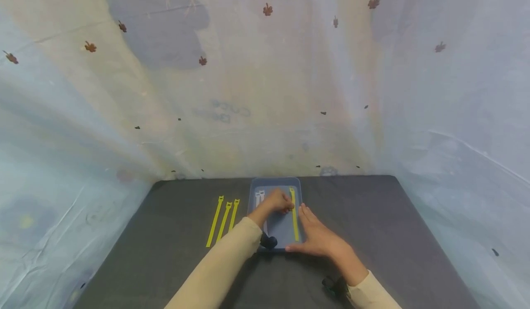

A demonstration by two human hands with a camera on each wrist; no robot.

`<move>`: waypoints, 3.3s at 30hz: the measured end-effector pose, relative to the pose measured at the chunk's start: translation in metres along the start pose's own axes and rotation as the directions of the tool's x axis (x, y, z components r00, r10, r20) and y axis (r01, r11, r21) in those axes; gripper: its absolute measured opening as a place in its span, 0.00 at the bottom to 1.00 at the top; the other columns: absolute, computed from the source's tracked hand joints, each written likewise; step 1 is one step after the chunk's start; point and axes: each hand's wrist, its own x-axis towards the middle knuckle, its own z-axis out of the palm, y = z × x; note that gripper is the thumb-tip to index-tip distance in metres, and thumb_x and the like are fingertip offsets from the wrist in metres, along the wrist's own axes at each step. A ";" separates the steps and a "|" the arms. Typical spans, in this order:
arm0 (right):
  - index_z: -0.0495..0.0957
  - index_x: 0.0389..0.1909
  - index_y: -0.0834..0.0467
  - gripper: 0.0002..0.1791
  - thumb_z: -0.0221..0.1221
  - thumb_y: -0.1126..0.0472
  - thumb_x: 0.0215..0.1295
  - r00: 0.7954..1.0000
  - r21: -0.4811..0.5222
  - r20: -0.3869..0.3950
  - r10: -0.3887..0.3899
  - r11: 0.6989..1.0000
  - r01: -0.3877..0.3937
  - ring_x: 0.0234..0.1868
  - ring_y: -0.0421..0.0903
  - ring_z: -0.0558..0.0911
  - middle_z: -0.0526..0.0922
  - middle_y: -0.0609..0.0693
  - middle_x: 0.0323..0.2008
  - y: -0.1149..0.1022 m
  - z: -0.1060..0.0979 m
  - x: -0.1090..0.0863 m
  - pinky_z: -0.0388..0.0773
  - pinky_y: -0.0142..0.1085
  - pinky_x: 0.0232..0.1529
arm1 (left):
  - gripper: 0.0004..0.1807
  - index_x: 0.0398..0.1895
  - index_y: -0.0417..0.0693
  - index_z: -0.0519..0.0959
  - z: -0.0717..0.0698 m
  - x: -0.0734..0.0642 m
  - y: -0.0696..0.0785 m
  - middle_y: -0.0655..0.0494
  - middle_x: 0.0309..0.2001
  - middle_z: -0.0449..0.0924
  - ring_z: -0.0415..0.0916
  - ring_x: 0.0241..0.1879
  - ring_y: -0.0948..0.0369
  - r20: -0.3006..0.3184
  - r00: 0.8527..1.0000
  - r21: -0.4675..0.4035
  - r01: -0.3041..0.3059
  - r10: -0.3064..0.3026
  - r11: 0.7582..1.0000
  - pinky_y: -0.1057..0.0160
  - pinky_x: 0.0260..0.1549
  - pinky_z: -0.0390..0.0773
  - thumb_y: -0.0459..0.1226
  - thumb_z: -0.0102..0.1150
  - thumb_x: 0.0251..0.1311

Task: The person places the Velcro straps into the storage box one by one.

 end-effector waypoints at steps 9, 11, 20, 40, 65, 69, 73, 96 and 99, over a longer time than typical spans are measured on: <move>0.40 0.86 0.68 0.72 0.73 0.31 0.62 1.000 0.010 0.006 0.003 1.000 -0.004 0.86 0.68 0.43 0.37 0.67 0.86 -0.002 -0.001 -0.002 0.56 0.67 0.79 | 0.11 0.29 0.36 0.90 -0.001 -0.003 0.001 0.45 0.28 0.90 0.89 0.27 0.56 -0.001 1.000 -0.006 -0.012 0.012 1.000 0.65 0.29 0.88 0.33 0.71 0.70; 0.40 0.86 0.68 0.72 0.73 0.31 0.62 1.000 0.014 0.010 0.001 1.000 -0.001 0.86 0.68 0.43 0.37 0.67 0.86 -0.002 -0.001 -0.002 0.56 0.68 0.78 | 0.10 0.31 0.37 0.90 -0.004 -0.004 -0.002 0.46 0.29 0.90 0.89 0.27 0.57 0.009 1.000 -0.001 -0.009 0.009 1.000 0.65 0.29 0.88 0.34 0.70 0.70; 0.40 0.86 0.69 0.72 0.73 0.31 0.62 1.000 0.005 0.005 -0.003 1.000 0.003 0.86 0.68 0.43 0.37 0.68 0.86 -0.002 0.001 -0.001 0.55 0.68 0.79 | 0.09 0.39 0.45 0.90 -0.030 -0.014 -0.018 0.53 0.32 0.89 0.85 0.30 0.61 0.025 0.997 0.039 -0.071 0.070 0.997 0.64 0.32 0.83 0.41 0.69 0.74; 0.40 0.85 0.70 0.74 0.75 0.32 0.60 1.000 0.010 -0.006 -0.001 1.000 0.001 0.85 0.69 0.43 0.38 0.69 0.86 -0.004 0.003 -0.001 0.54 0.68 0.79 | 0.18 0.55 0.37 0.85 -0.108 -0.051 -0.074 0.46 0.43 0.89 0.89 0.47 0.44 -0.013 0.985 -0.154 -0.173 0.173 0.973 0.51 0.47 0.89 0.44 0.62 0.79; 0.41 0.85 0.71 0.74 0.75 0.32 0.60 1.000 0.010 -0.020 -0.021 1.000 0.022 0.85 0.70 0.44 0.38 0.70 0.85 -0.004 0.001 -0.003 0.54 0.69 0.78 | 0.16 0.53 0.32 0.81 -0.163 -0.077 -0.174 0.40 0.47 0.84 0.84 0.40 0.51 -0.186 0.982 -0.027 0.006 -0.011 1.000 0.52 0.42 0.87 0.39 0.62 0.78; 0.41 0.85 0.72 0.73 0.75 0.33 0.60 1.000 0.006 -0.018 -0.026 1.000 0.026 0.85 0.70 0.44 0.39 0.71 0.85 -0.003 0.002 -0.002 0.54 0.69 0.79 | 0.15 0.52 0.34 0.82 -0.164 -0.076 -0.186 0.41 0.46 0.84 0.84 0.41 0.51 -0.166 0.985 -0.042 0.040 -0.046 0.998 0.51 0.42 0.86 0.40 0.67 0.74; 0.41 0.84 0.72 0.73 0.75 0.33 0.60 1.000 0.008 -0.016 -0.027 1.000 0.027 0.85 0.71 0.44 0.39 0.71 0.85 -0.003 0.002 -0.002 0.54 0.69 0.79 | 0.16 0.54 0.35 0.81 -0.162 -0.073 -0.195 0.42 0.48 0.82 0.82 0.45 0.50 -0.141 0.987 -0.075 0.066 -0.076 0.995 0.49 0.47 0.84 0.37 0.69 0.72; 0.41 0.85 0.70 0.73 0.76 0.33 0.59 1.000 0.000 -0.021 -0.001 1.000 0.001 0.85 0.70 0.45 0.39 0.70 0.86 -0.007 0.002 -0.003 0.54 0.68 0.79 | 0.17 0.56 0.34 0.77 -0.153 -0.074 -0.191 0.40 0.49 0.76 0.76 0.45 0.48 -0.177 0.982 -0.059 0.058 -0.068 0.997 0.49 0.46 0.80 0.29 0.71 0.68; 0.41 0.85 0.70 0.74 0.75 0.33 0.59 1.000 0.000 -0.018 -0.003 1.000 0.003 0.85 0.69 0.45 0.39 0.69 0.86 -0.006 0.001 -0.003 0.55 0.68 0.79 | 0.16 0.54 0.34 0.77 -0.151 -0.073 -0.191 0.41 0.47 0.76 0.77 0.44 0.48 -0.191 0.979 -0.031 0.065 -0.070 0.997 0.49 0.45 0.80 0.30 0.71 0.69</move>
